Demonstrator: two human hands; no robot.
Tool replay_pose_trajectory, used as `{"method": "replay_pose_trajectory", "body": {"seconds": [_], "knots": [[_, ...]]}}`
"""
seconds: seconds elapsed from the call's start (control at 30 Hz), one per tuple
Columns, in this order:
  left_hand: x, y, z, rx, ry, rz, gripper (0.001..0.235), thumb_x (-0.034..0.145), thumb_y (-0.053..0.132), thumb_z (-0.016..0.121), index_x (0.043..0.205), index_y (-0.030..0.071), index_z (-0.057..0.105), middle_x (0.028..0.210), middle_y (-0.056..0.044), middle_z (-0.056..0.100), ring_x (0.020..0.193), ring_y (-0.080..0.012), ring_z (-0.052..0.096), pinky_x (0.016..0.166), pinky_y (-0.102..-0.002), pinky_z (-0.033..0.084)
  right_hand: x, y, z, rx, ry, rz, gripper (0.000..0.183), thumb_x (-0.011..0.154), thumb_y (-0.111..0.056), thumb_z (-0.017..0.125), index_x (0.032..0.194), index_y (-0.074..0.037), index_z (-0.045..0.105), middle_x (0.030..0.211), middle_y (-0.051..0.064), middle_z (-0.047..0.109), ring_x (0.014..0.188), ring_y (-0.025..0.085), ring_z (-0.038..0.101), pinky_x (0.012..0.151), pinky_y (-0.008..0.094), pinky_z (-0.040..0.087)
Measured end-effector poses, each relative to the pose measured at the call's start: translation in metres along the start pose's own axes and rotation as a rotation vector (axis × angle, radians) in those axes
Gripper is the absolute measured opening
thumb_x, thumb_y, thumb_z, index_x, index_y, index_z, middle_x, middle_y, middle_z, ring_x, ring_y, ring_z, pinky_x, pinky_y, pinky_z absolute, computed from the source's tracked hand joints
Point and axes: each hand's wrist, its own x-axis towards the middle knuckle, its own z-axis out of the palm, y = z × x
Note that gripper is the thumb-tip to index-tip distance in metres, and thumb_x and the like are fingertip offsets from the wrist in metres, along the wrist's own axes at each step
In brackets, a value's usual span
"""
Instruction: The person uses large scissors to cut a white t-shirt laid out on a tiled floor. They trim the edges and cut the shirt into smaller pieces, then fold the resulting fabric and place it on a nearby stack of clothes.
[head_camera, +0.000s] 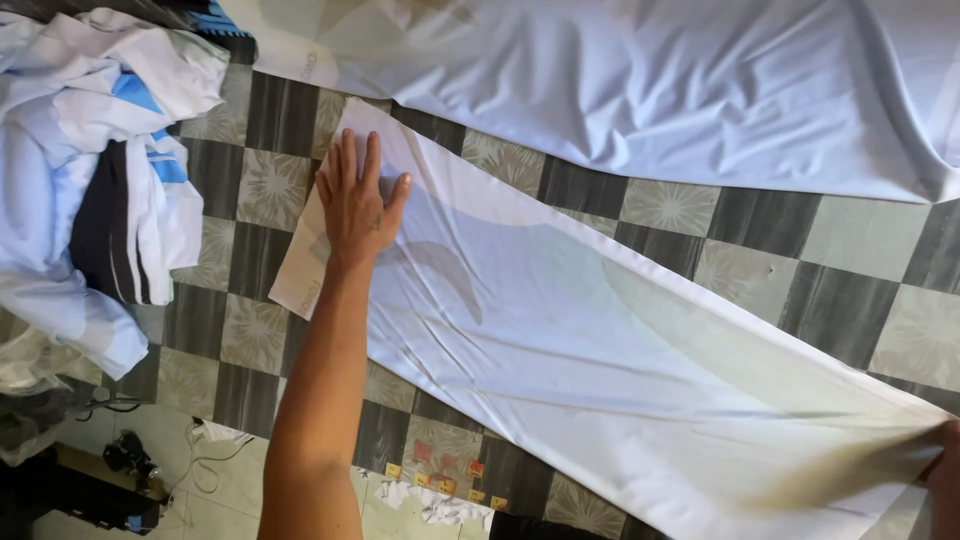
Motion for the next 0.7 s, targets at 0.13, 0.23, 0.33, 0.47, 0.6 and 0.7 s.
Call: {"method": "replay_pose_trajectory", "body": {"seconds": [0.13, 0.23, 0.33, 0.47, 0.6, 0.7], "knots": [[0.01, -0.009, 0.0, 0.047, 0.008, 0.006, 0.084, 0.115, 0.065, 0.067, 0.181, 0.017, 0.046, 0.184, -0.024, 0.037, 0.168, -0.0509, 0.037, 0.125, -0.082, 0.036, 0.007, 0.004, 0.006, -0.015, 0.026, -0.009, 0.024, 0.13, -0.042, 0.05, 0.125, -0.019, 0.053, 0.112, 0.005, 0.055, 0.095, 0.025, 0.052, 0.063, 0.056, 0.04], [0.017, -0.009, -0.002, -0.007, -0.138, -0.093, 0.085, 0.117, 0.073, 0.045, 0.186, 0.026, 0.028, 0.192, -0.016, 0.02, 0.175, -0.0476, 0.02, 0.135, -0.076, 0.018, -0.015, -0.009, -0.003, -0.027, 0.071, -0.017, 0.025, 0.128, -0.043, 0.051, 0.118, -0.02, 0.054, 0.105, -0.001, 0.054, 0.087, 0.019, 0.049, 0.062, 0.048, 0.036], [0.005, 0.005, -0.016, -0.02, -0.197, -0.136, 0.084, 0.12, 0.069, 0.046, 0.186, 0.021, 0.026, 0.191, -0.022, 0.015, 0.174, -0.0491, 0.016, 0.134, -0.079, 0.015, -0.067, -0.077, -0.003, -0.108, 0.069, -0.088, 0.031, 0.141, -0.037, 0.058, 0.162, -0.014, 0.055, 0.112, 0.004, 0.054, 0.083, 0.018, 0.051, 0.063, 0.039, 0.04], [-0.084, 0.106, -0.046, -0.193, -0.053, -0.013, 0.083, 0.121, 0.059, 0.059, 0.184, 0.009, 0.037, 0.188, -0.029, 0.023, 0.172, -0.0546, 0.025, 0.13, -0.083, 0.023, -0.092, -0.129, -0.02, -0.167, 0.177, -0.157, 0.033, 0.116, -0.018, 0.081, 0.148, -0.012, 0.075, 0.121, 0.014, 0.078, 0.093, 0.024, 0.072, 0.07, 0.041, 0.059], [-0.218, 0.203, -0.057, -0.299, -0.113, 0.144, 0.082, 0.116, 0.049, 0.063, 0.179, -0.002, 0.05, 0.187, -0.034, 0.033, 0.168, -0.0606, 0.036, 0.129, -0.085, 0.027, -0.091, -0.134, -0.083, -0.3, 0.386, -0.444, 0.032, 0.102, -0.013, 0.076, 0.134, -0.009, 0.077, 0.121, 0.009, 0.071, 0.101, 0.021, 0.068, 0.092, 0.037, 0.057], [-0.317, 0.258, -0.04, -0.339, -0.116, 0.19, 0.08, 0.109, 0.048, 0.068, 0.172, 0.001, 0.056, 0.183, -0.035, 0.044, 0.167, -0.0596, 0.043, 0.13, -0.085, 0.032, -0.071, -0.128, -0.156, -0.648, 0.333, -0.645, 0.049, 0.098, -0.005, 0.072, 0.147, -0.001, 0.072, 0.136, 0.024, 0.072, 0.131, 0.047, 0.058, 0.114, 0.055, 0.046]]}}
